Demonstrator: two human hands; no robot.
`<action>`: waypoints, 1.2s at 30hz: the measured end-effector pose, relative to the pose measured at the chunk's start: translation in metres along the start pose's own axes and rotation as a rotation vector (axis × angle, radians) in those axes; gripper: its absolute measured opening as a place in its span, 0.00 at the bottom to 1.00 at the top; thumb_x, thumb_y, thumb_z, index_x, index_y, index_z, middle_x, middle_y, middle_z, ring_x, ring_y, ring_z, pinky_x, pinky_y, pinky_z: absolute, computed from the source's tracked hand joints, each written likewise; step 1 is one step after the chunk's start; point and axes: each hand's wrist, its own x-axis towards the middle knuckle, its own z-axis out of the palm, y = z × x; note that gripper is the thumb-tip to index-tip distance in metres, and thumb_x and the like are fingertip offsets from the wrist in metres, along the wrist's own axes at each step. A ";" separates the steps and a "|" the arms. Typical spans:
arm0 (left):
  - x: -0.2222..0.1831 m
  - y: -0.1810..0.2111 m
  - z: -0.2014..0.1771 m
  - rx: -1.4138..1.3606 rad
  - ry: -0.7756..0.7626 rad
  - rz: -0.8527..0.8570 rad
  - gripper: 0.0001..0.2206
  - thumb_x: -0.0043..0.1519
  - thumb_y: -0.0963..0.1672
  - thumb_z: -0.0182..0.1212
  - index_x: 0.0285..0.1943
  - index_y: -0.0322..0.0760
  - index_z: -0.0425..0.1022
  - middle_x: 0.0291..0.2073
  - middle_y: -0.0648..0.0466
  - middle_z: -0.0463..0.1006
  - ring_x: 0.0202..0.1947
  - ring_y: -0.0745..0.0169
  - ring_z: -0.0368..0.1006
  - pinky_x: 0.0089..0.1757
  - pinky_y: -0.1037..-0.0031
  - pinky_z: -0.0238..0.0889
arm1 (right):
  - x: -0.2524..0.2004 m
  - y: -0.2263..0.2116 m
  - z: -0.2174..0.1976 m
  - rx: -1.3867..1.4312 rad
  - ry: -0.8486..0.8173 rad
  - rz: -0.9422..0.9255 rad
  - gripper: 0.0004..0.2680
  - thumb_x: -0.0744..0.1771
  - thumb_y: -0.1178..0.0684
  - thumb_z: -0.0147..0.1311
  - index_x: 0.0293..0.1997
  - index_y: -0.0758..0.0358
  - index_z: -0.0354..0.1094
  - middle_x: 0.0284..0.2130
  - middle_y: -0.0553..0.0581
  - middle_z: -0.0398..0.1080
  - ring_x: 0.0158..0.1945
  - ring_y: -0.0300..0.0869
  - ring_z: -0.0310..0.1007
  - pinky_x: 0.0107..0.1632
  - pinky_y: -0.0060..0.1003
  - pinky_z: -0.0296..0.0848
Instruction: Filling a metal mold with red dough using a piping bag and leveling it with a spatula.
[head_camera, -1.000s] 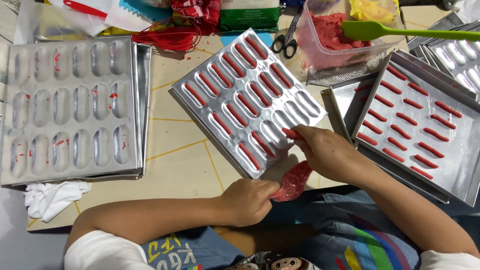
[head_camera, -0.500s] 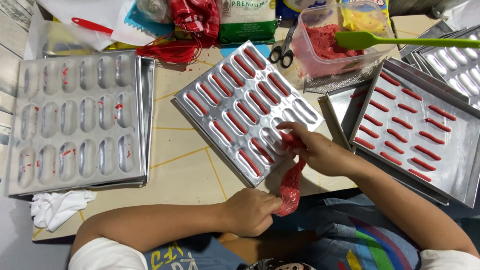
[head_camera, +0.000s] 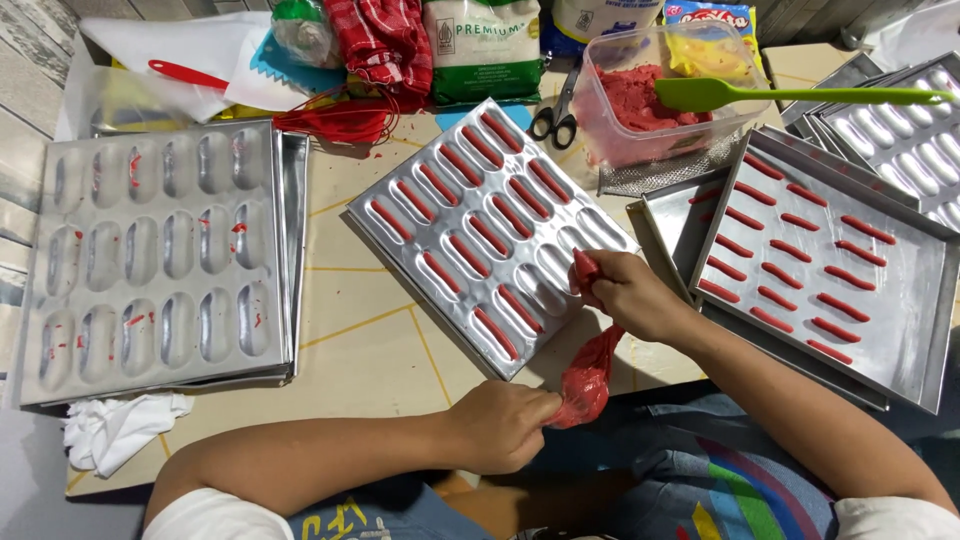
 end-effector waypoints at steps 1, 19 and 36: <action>0.000 0.000 0.001 -0.001 -0.001 0.001 0.08 0.53 0.37 0.52 0.40 0.33 0.66 0.28 0.47 0.74 0.26 0.44 0.70 0.27 0.62 0.60 | -0.004 -0.010 0.003 0.001 0.001 0.001 0.10 0.63 0.67 0.37 0.36 0.70 0.69 0.30 0.59 0.71 0.30 0.40 0.64 0.33 0.31 0.66; -0.001 0.001 -0.001 0.008 -0.041 0.038 0.07 0.52 0.37 0.51 0.39 0.32 0.66 0.29 0.46 0.75 0.28 0.43 0.70 0.31 0.62 0.62 | -0.007 -0.012 0.022 -1.094 0.000 -0.155 0.06 0.64 0.59 0.50 0.43 0.63 0.68 0.34 0.58 0.79 0.34 0.52 0.80 0.35 0.43 0.75; -0.002 -0.002 0.000 0.059 -0.039 0.080 0.07 0.52 0.37 0.53 0.39 0.32 0.66 0.26 0.48 0.73 0.23 0.47 0.68 0.27 0.65 0.60 | 0.010 0.005 0.042 -1.208 0.070 -0.219 0.06 0.66 0.53 0.51 0.37 0.64 0.70 0.23 0.55 0.79 0.23 0.48 0.79 0.55 0.44 0.66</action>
